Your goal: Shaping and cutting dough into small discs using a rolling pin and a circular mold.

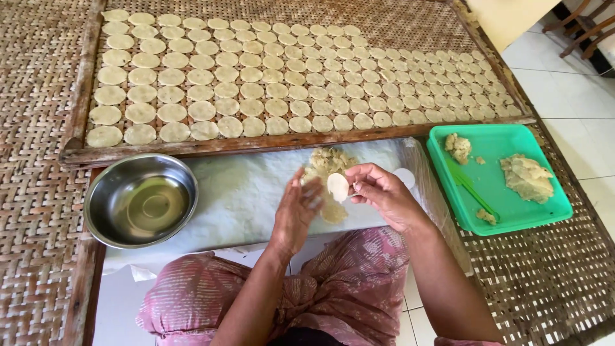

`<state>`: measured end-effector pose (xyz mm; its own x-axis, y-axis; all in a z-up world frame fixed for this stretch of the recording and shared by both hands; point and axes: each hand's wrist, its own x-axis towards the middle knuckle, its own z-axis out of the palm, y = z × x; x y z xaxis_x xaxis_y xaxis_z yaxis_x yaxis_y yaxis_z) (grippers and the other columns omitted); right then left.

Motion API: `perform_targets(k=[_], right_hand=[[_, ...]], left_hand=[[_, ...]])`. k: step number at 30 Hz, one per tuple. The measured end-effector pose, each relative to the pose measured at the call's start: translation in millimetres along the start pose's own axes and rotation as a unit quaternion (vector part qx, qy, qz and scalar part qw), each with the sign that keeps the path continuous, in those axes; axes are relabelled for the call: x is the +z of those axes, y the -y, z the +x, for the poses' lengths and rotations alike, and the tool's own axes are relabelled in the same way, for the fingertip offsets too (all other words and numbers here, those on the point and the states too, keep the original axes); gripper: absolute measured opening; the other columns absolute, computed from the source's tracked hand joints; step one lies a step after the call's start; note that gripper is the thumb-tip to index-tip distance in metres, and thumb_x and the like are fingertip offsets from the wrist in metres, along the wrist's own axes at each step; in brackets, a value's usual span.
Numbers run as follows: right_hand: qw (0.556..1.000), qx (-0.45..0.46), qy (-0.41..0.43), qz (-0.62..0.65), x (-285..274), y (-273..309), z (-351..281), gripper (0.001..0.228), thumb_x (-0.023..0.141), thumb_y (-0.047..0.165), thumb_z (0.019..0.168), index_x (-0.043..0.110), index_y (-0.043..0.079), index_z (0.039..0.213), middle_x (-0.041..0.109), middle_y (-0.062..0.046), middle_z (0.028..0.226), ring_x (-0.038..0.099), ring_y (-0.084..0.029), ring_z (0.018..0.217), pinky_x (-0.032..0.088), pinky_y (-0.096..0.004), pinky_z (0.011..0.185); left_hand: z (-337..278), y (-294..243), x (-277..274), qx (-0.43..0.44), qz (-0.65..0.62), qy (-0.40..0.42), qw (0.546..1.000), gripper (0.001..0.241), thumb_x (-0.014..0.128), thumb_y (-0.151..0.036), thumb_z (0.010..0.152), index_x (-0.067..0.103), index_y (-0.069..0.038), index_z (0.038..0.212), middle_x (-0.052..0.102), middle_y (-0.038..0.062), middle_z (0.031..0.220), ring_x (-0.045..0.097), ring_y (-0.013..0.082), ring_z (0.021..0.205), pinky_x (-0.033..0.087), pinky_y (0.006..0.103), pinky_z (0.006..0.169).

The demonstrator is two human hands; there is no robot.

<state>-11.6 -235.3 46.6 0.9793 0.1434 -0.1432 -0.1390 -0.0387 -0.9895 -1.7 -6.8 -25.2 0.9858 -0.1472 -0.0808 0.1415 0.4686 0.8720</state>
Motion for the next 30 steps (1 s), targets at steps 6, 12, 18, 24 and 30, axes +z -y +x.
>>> perform_targets(k=[6,12,18,24,30], right_hand=[[0.999,-0.002,0.027,0.045,14.9,4.7,5.5,0.026,0.060,0.008,0.101,0.064,0.003,0.126,0.066,-0.006,0.112,0.067,-0.015,0.104,0.058,-0.033,0.091],[0.997,-0.038,0.016,-0.063,12.8,12.1,7.0,0.025,0.057,0.009,0.101,0.063,0.003,0.125,0.069,-0.007,0.115,0.071,-0.016,0.106,0.060,-0.032,0.093],[0.988,-0.045,-0.014,-0.150,-1.4,11.4,15.9,0.028,0.059,0.012,0.101,0.065,0.005,0.127,0.070,-0.007,0.116,0.070,-0.013,0.104,0.062,-0.031,0.089],[0.985,-0.049,-0.027,-0.165,-22.1,21.6,36.0,0.030,0.070,0.009,0.094,0.067,0.005,0.124,0.074,-0.007,0.109,0.070,-0.013,0.101,0.059,-0.030,0.088],[0.986,-0.043,-0.035,-0.156,-102.3,35.7,96.9,0.028,0.069,0.005,0.093,0.069,0.004,0.121,0.075,-0.007,0.106,0.069,-0.014,0.094,0.060,-0.029,0.084]], left_hand=[[6.7,1.8,2.8,-0.165,-0.343,0.102,0.919,0.072,0.046,-0.056,0.103,0.034,-0.011,0.157,0.057,0.016,0.124,0.060,0.0301,0.115,0.051,0.0484,0.107],[5.9,-17.6,13.7,-0.134,-0.289,0.076,0.945,0.064,0.042,-0.049,0.104,0.038,-0.011,0.155,0.059,0.015,0.127,0.061,0.0276,0.117,0.050,0.0447,0.104],[9.5,-22.7,32.1,-0.090,-0.183,0.094,0.975,0.064,0.041,-0.048,0.104,0.038,-0.011,0.156,0.059,0.017,0.131,0.059,0.0264,0.120,0.048,0.0435,0.103],[18.9,-20.1,46.8,-0.079,-0.133,0.095,0.983,0.064,0.045,-0.046,0.104,0.041,-0.010,0.156,0.056,0.015,0.130,0.058,0.0266,0.120,0.048,0.0469,0.106],[8.3,-30.9,34.5,0.016,0.136,0.006,0.991,0.055,0.051,-0.038,0.101,0.050,-0.007,0.146,0.056,0.011,0.146,0.052,0.0260,0.138,0.041,0.0442,0.114]])
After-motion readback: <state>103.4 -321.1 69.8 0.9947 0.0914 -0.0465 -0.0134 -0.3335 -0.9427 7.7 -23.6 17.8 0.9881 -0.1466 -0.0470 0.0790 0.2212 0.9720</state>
